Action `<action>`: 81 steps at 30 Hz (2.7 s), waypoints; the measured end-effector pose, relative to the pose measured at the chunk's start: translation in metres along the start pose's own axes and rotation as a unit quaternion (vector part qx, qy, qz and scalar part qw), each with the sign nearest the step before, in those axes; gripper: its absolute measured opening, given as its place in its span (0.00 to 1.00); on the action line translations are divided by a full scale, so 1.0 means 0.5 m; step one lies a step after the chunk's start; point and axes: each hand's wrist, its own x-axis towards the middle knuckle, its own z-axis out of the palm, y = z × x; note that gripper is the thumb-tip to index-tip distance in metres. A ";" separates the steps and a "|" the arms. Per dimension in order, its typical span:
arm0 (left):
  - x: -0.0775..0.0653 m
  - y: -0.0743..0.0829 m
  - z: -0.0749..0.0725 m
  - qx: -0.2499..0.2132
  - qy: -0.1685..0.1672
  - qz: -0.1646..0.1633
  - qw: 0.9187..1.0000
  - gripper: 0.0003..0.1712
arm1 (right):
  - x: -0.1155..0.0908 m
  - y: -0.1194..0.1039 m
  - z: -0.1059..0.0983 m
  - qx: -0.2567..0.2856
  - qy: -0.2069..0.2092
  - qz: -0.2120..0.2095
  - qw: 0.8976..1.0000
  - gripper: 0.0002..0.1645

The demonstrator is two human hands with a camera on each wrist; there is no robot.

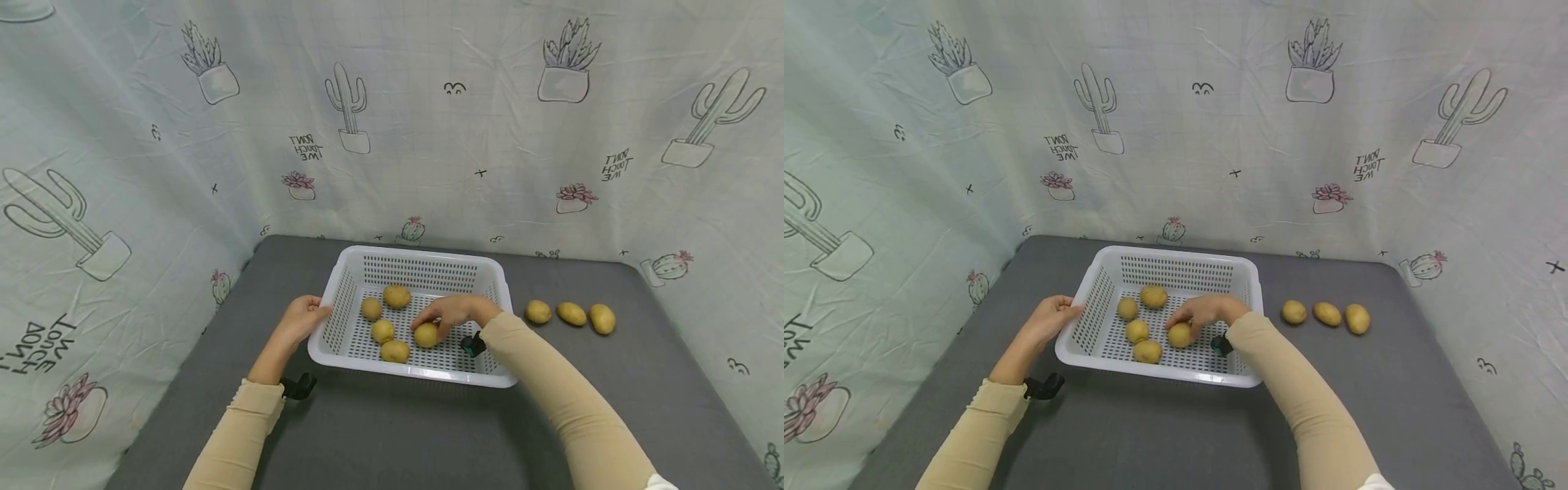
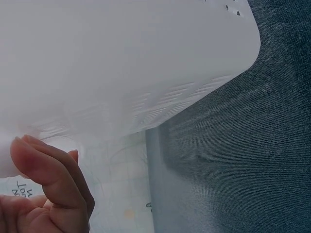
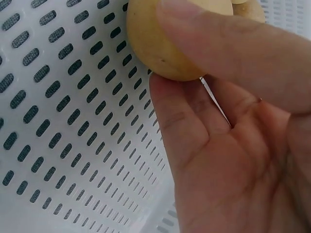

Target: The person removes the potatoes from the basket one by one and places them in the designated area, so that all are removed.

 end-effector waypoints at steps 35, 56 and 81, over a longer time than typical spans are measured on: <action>0.002 -0.005 0.000 -0.006 -0.002 -0.003 1.000 0.20 | -0.024 0.009 -0.028 0.049 0.099 -0.028 0.993 0.36; 0.002 -0.003 0.000 -0.010 -0.001 -0.004 1.000 0.21 | -0.063 0.004 -0.034 0.136 0.163 -0.077 0.974 0.35; 0.004 -0.003 -0.003 -0.012 -0.003 -0.009 1.000 0.21 | -0.197 0.022 -0.024 0.193 0.283 -0.127 0.931 0.32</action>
